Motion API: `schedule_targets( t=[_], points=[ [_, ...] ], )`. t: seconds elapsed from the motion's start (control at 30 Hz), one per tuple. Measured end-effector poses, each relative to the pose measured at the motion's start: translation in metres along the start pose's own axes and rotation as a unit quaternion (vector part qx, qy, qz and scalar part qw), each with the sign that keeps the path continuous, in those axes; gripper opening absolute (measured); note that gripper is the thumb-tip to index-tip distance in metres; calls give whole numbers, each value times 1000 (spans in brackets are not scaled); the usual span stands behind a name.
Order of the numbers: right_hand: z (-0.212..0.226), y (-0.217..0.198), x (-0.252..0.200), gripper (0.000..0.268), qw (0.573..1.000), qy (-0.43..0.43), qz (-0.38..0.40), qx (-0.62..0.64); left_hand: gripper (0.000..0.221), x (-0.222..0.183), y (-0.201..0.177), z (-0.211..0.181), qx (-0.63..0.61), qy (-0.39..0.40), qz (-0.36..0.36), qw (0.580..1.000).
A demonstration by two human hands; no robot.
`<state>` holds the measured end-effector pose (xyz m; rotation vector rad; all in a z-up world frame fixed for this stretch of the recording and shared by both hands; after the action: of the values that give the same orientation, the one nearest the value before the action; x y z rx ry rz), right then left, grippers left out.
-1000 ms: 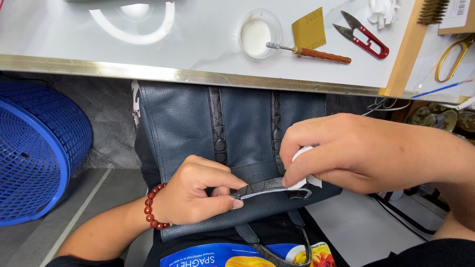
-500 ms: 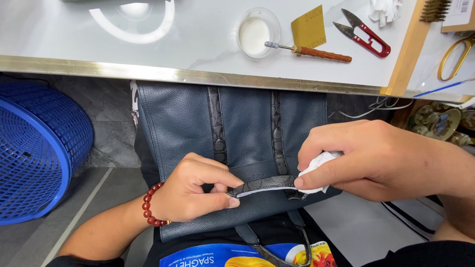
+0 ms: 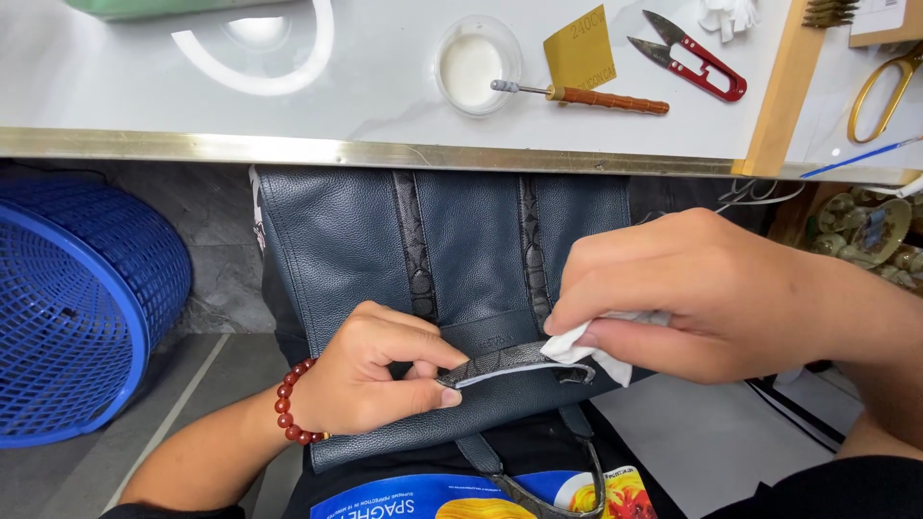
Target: Apply adhesive to a damaged leather bag handle and secure it with a tissue/wrap to dry.
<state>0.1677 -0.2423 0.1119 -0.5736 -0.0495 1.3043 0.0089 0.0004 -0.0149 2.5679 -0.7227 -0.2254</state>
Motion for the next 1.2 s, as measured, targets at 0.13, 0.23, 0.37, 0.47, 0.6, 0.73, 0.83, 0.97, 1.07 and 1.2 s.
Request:
schedule_targets(
  t=[0.13, 0.23, 0.37, 0.47, 0.6, 0.73, 0.83, 0.97, 1.07, 1.2],
  points=[
    [-5, 4, 3, 11, 998, 23, 31, 40, 24, 0, 0, -1, 0, 0, -6, 1000],
    [-8, 5, 0, 9, 999, 21, 33, 26, 23, 0, 0, -2, 2, 0, -7, 1000],
    [-8, 7, -9, 7, 997, 50, 45, 23, 23, 0, 0, 0, -6, 2, -6, 1000],
    [-6, 6, -10, 7, 997, 59, 48, 27, 23, 3, 2, -3, 2, 10, 0, 1000],
    [-1, 6, -3, 7, 998, 36, 55, 23, 22, 4, 3, -6, 19, 16, 10, 1000],
    [-2, 9, 2, 8, 995, 42, 85, 17, 22, 4, 4, -6, 21, 11, 9, 1000],
    [-2, 6, 6, 8, 995, 30, 87, 29, 22, 3, 4, -5, 17, 12, 5, 1000],
    [-5, 1, 3, 10, 994, 14, 98, 40, 22, 1, 3, -3, 14, 15, -1, 1000],
    [-5, 4, 4, 9, 992, 43, 104, 57, 22, 3, 3, -5, 13, 14, 6, 1000],
    [-3, 10, 13, 7, 993, 25, 100, 54, 22, 5, 3, -8, 19, 7, 14, 1000]
  ],
)
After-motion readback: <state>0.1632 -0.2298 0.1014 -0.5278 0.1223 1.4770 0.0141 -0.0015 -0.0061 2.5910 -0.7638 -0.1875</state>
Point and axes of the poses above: each hand's wrist, its own x-axis towards the middle knuckle, its own y-axis out of the palm, z = x × y, the point moved 1 cm from there along x, towards the middle knuckle, and after that the axes turned 8 degrees about -x, right-handed, at the moved point
